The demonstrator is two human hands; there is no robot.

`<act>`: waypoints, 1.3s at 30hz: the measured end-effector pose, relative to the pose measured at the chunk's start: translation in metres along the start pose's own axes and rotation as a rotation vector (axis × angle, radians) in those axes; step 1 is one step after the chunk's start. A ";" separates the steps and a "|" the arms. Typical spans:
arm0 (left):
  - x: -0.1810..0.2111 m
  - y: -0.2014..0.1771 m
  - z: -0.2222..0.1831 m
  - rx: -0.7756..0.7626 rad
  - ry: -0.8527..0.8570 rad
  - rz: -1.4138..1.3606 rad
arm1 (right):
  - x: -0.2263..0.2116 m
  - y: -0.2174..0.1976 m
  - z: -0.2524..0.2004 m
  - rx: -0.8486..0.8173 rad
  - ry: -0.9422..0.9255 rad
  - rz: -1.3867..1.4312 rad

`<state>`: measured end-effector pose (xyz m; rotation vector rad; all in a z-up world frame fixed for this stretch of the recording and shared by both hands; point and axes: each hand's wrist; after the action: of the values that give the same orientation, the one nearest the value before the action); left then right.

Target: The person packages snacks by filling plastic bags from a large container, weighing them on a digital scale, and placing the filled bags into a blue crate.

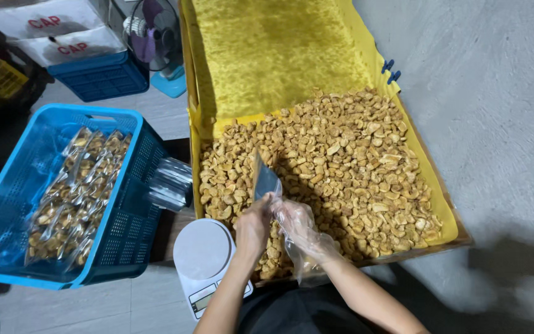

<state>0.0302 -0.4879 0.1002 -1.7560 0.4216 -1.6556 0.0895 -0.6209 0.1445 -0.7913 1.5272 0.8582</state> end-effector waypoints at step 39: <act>-0.027 -0.044 0.011 -0.049 -0.107 0.047 | 0.021 0.000 0.070 0.363 0.018 -0.806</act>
<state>0.0279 -0.4363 0.1098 -1.8468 0.4542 -1.5223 0.1220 -0.5608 0.1186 -1.0230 1.1660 -0.0216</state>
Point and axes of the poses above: each hand's wrist, its own z-axis towards the middle knuckle, its own y-axis out of the palm, x = y × z, and after that the axes turned 15 degrees about -x, right-handed
